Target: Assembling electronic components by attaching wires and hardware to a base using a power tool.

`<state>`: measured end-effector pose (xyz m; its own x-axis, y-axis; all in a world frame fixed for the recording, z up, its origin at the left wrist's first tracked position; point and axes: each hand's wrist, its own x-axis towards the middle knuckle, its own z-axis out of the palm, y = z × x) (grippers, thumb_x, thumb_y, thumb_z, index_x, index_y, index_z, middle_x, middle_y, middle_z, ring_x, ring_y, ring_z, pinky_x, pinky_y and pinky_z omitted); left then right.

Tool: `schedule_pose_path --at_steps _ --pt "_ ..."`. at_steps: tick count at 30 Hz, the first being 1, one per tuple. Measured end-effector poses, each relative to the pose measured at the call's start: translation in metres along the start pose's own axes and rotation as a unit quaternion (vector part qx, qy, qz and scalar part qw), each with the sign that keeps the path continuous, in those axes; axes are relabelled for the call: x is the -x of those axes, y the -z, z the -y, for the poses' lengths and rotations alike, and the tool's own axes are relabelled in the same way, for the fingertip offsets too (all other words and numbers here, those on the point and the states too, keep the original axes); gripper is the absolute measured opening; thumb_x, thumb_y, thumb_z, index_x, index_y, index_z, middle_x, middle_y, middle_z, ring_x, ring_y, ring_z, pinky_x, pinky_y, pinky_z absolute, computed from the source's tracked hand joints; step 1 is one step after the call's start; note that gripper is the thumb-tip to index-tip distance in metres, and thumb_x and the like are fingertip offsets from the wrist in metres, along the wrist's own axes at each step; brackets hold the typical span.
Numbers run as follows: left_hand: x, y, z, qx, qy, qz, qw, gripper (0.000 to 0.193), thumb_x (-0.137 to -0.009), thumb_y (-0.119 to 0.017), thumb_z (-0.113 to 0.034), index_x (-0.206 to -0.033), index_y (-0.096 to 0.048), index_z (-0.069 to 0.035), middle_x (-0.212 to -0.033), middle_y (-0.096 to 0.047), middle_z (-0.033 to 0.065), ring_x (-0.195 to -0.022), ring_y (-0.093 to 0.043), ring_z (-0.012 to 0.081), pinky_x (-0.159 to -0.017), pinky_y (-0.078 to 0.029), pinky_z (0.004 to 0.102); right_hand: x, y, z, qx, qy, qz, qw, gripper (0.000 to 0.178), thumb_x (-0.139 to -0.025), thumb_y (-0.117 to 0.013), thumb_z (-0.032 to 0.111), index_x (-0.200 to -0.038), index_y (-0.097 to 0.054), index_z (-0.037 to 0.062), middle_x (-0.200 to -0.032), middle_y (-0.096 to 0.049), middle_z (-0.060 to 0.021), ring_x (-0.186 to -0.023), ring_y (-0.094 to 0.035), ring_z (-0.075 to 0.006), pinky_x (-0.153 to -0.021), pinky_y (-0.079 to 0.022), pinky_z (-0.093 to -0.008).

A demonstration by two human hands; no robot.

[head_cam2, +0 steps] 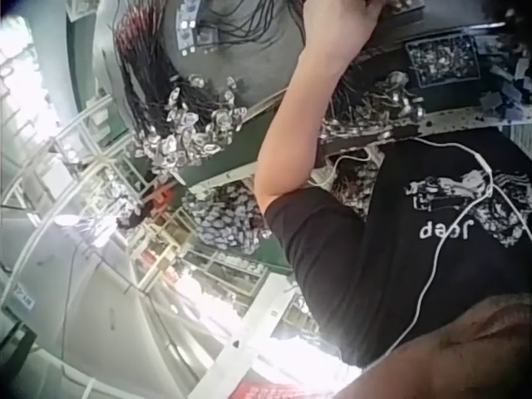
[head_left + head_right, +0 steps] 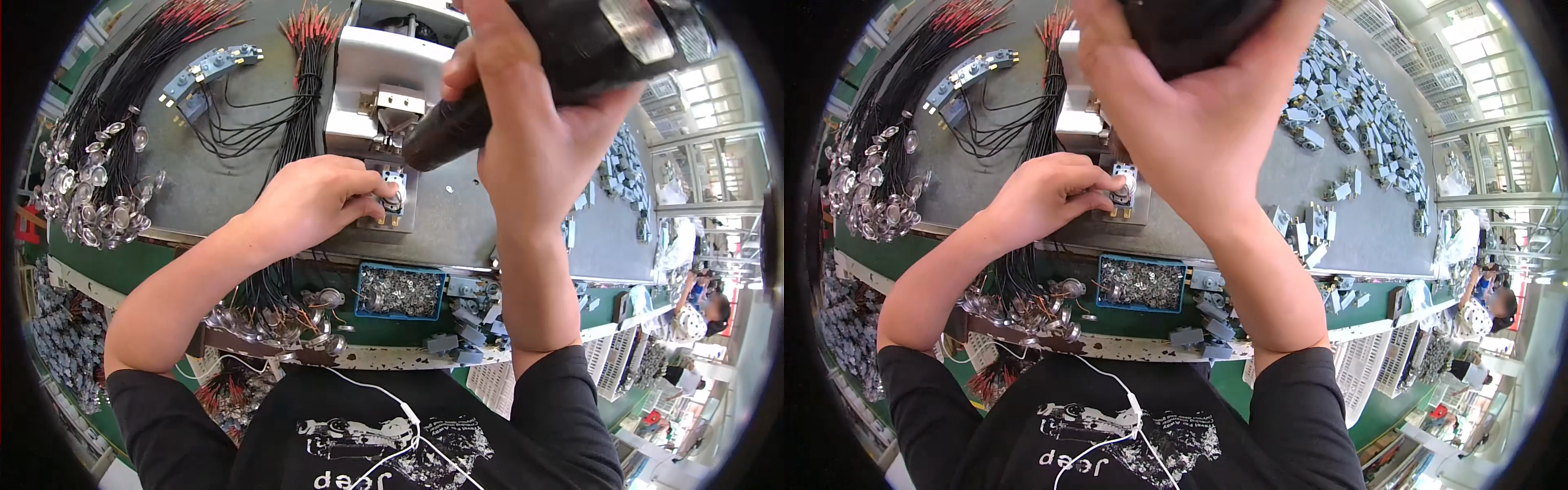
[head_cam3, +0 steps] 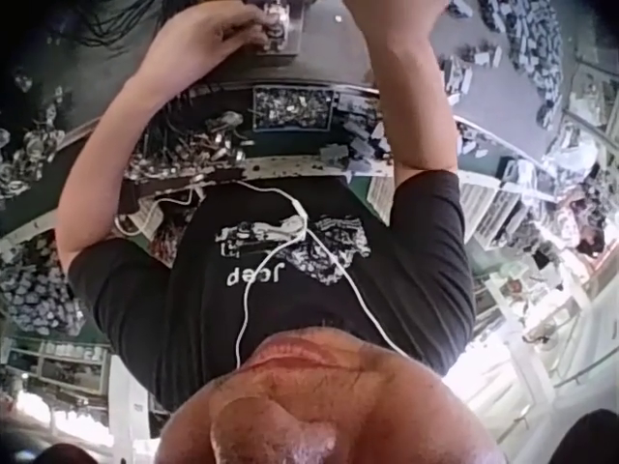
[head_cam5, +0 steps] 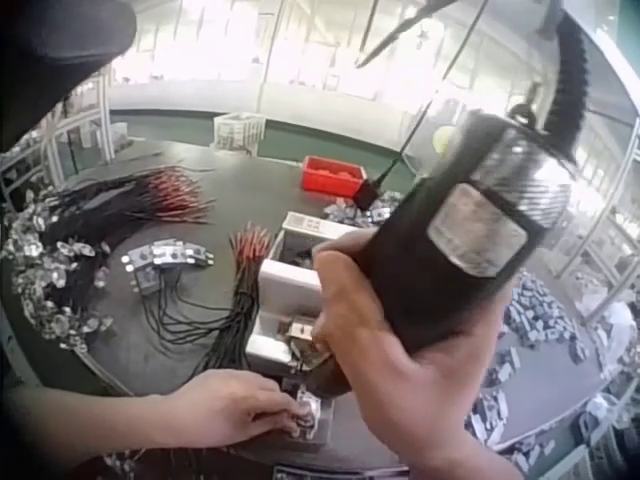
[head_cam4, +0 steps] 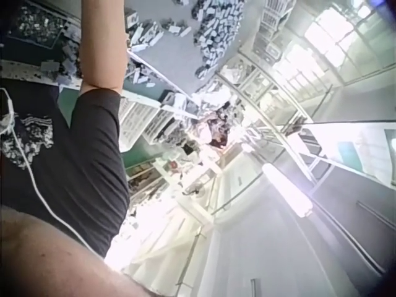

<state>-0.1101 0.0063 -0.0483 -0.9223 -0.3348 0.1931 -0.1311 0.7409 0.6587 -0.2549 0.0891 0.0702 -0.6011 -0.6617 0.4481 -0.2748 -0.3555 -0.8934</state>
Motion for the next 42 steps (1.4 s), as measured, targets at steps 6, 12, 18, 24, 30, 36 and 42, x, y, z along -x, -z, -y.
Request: schedule_pose_path --at_steps 6,12,18,24,30,36,42 --pt "0.000 0.001 0.001 0.031 0.012 0.015 0.999 0.025 -0.086 -0.079 -0.013 -0.110 -0.075 -0.010 -0.087 -0.069 0.0088 -0.081 -0.068 0.0286 -0.073 -0.054 0.0391 0.001 -0.003 -0.021 -0.085 -0.001 -0.017 0.996 0.033 -0.087 -0.076 -0.009 -0.112 -0.056 -0.0023 -0.093 -0.070 -0.0083 -0.070 -0.065 -0.0097 -0.058 -0.054 -0.0236" --pt "-0.002 0.005 -0.004 0.032 0.028 0.028 0.999 0.022 -0.088 -0.076 -0.017 -0.108 -0.075 -0.010 -0.088 -0.071 0.0069 -0.083 -0.069 0.0269 -0.074 -0.055 0.0388 0.001 -0.003 -0.021 -0.049 -0.007 -0.009 0.999 0.040 -0.087 -0.076 -0.009 -0.116 -0.049 -0.0009 -0.094 -0.069 -0.0081 -0.073 -0.066 -0.0099 -0.059 -0.054 -0.0233" --pt "-0.001 0.004 -0.004 0.026 0.029 0.028 0.999 0.019 -0.090 -0.074 -0.022 -0.105 -0.075 -0.011 -0.089 -0.074 0.0052 -0.087 -0.071 0.0268 -0.076 -0.056 0.0395 -0.002 -0.001 -0.045 -0.096 0.017 0.065 0.993 0.041 -0.088 -0.076 -0.010 -0.117 -0.049 0.0000 -0.094 -0.068 -0.0078 -0.073 -0.066 -0.0105 -0.059 -0.054 -0.0234" --pt "-0.007 0.002 -0.005 0.024 0.009 0.026 0.999 0.018 -0.089 -0.074 -0.021 -0.103 -0.073 -0.010 -0.086 -0.072 0.0056 -0.084 -0.070 0.0277 -0.074 -0.055 0.0407 -0.051 0.003 -0.090 -0.234 0.431 0.236 0.839 0.024 -0.089 -0.074 -0.009 -0.107 -0.060 -0.0025 -0.087 -0.068 -0.0078 -0.070 -0.065 -0.0103 -0.059 -0.053 -0.0234" --pt "-0.001 0.004 0.000 0.041 0.036 0.029 0.998 0.019 -0.088 -0.075 -0.020 -0.104 -0.071 -0.010 -0.086 -0.070 0.0056 -0.082 -0.069 0.0279 -0.073 -0.054 0.0414 0.000 0.000 -0.041 -0.100 0.004 0.123 0.987 0.017 -0.089 -0.075 -0.008 -0.101 -0.064 -0.0042 -0.086 -0.069 -0.0077 -0.070 -0.066 -0.0106 -0.060 -0.053 -0.0233" --pt "-0.005 0.004 -0.002 0.032 0.020 0.029 0.999 0.019 -0.088 -0.075 -0.020 -0.104 -0.071 -0.010 -0.085 -0.069 0.0060 -0.083 -0.069 0.0274 -0.073 -0.054 0.0413 -0.050 -0.007 -0.096 -0.266 0.434 0.244 0.825 0.017 -0.088 -0.073 -0.011 -0.099 -0.064 -0.0037 -0.087 -0.069 -0.0090 -0.071 -0.066 -0.0111 -0.060 -0.054 -0.0230" --pt "-0.003 -0.003 -0.001 0.010 -0.018 0.007 1.000 0.019 -0.088 -0.075 -0.020 -0.103 -0.071 -0.009 -0.084 -0.068 0.0069 -0.083 -0.068 0.0286 -0.074 -0.054 0.0415 -0.048 -0.010 -0.103 -0.213 0.485 0.291 0.796 0.039 -0.087 -0.072 -0.013 -0.120 -0.052 -0.0047 -0.094 -0.069 -0.0109 -0.075 -0.068 -0.0124 -0.063 -0.055 -0.0247"
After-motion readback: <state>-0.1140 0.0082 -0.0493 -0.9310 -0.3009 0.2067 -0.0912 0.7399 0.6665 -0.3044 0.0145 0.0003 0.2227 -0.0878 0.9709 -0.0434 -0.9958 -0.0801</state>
